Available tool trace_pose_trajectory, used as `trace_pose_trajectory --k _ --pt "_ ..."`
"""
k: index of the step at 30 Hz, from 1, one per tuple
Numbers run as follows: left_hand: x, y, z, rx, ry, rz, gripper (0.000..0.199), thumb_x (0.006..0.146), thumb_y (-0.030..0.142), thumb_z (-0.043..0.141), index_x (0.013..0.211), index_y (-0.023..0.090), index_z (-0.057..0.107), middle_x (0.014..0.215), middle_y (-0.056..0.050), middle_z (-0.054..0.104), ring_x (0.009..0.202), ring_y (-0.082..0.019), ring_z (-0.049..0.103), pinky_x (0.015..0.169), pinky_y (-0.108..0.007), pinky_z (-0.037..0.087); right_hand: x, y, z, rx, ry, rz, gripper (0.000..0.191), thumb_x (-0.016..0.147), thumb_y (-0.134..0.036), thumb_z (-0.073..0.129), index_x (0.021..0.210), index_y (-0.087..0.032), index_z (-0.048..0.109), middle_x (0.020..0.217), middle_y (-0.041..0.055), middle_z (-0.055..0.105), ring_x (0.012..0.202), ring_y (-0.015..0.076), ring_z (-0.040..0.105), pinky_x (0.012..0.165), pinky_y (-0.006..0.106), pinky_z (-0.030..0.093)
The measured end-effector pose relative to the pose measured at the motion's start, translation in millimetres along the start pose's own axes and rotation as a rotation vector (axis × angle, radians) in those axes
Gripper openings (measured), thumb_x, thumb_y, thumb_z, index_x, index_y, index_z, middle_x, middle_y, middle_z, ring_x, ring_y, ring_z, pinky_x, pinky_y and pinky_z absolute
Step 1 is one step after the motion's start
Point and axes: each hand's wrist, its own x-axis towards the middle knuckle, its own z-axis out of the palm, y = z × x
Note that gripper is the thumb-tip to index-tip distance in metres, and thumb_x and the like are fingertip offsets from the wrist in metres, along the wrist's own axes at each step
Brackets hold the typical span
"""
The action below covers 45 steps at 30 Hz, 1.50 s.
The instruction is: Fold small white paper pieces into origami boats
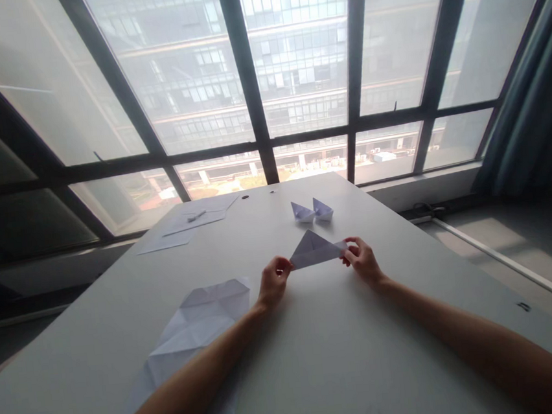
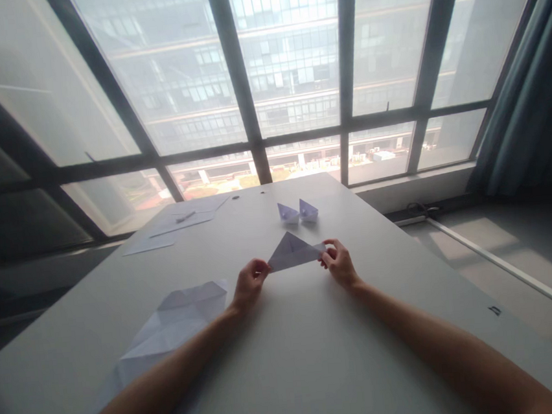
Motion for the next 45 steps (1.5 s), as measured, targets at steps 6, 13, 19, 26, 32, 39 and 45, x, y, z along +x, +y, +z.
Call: trace_pose_trajectory --k 6,13,19,26,32,39,45 --pt "0.5 -2.2 0.2 -0.006 0.003 -0.009 0.018 0.083 0.036 0.064 0.083 0.018 0.063 0.079 -0.003 0.068 0.075 -0.019 0.064 0.069 -0.029 0.05 -2.5 -4.5 -0.5 -0.029 -0.059 -0.004 0.046 0.073 -0.035 0.071 0.112 -0.018 0.052 0.066 -0.0019 0.064 0.057 0.0149 0.058 0.053 0.027 0.045" --pt "0.9 -1.1 0.5 -0.012 -0.003 -0.011 0.018 0.083 0.036 0.064 0.082 0.018 0.063 0.079 -0.003 0.068 0.075 -0.019 0.064 0.068 -0.029 0.05 -2.2 -2.7 -1.0 -0.025 -0.023 -0.001 0.048 0.078 -0.037 0.065 0.118 -0.017 0.049 0.065 -0.0011 0.065 0.056 0.0155 0.058 0.054 0.028 0.047" --pt "2.5 -0.4 0.4 -0.035 0.006 -0.04 0.021 0.08 0.038 0.066 0.081 0.018 0.064 0.076 -0.002 0.068 0.072 -0.018 0.064 0.065 -0.027 0.049 -2.6 -0.9 -1.4 -0.013 -0.031 -0.004 0.05 0.078 -0.033 0.064 0.122 -0.017 0.048 0.064 -0.0018 0.065 0.056 0.0151 0.058 0.054 0.028 0.046" --pt "2.9 0.4 0.2 -0.042 0.003 -0.058 0.021 0.079 0.038 0.067 0.08 0.018 0.063 0.076 -0.003 0.067 0.072 -0.018 0.064 0.064 -0.027 0.048 -2.5 -1.8 -0.7 -0.029 -0.035 -0.006 0.037 0.078 -0.032 0.064 0.11 -0.018 0.053 0.065 0.0 0.067 0.058 0.0171 0.062 0.054 0.027 0.046" --pt "2.6 0.2 -0.2 -0.046 0.011 -0.058 0.02 0.079 0.038 0.067 0.081 0.018 0.063 0.076 -0.003 0.067 0.072 -0.019 0.064 0.065 -0.028 0.048 -1.7 -1.8 -2.1 -0.09 -0.062 -0.024 0.021 0.079 -0.036 0.064 0.087 -0.018 0.058 0.072 0.0034 0.068 0.064 0.0187 0.065 0.057 0.029 0.048" --pt "3.3 -2.2 -0.8 -0.068 0.031 -0.075 0.021 0.079 0.039 0.067 0.081 0.018 0.063 0.076 -0.003 0.068 0.073 -0.018 0.064 0.067 -0.028 0.048 -4.9 -2.9 -2.0 -0.365 -0.171 -0.199 0.01 0.075 -0.024 0.061 0.074 -0.016 0.069 0.076 0.0037 0.064 0.067 0.0163 0.058 0.063 0.027 0.047" --pt "2.5 -1.4 -0.3 -0.082 0.04 -0.079 0.022 0.08 0.039 0.067 0.082 0.018 0.062 0.075 -0.002 0.067 0.072 -0.018 0.064 0.067 -0.028 0.048 -5.8 -0.3 -1.4 -0.405 -0.174 -0.209 0.013 0.078 -0.024 0.062 0.077 -0.017 0.073 0.085 0.0079 0.067 0.071 0.0189 0.061 0.065 0.029 0.05"
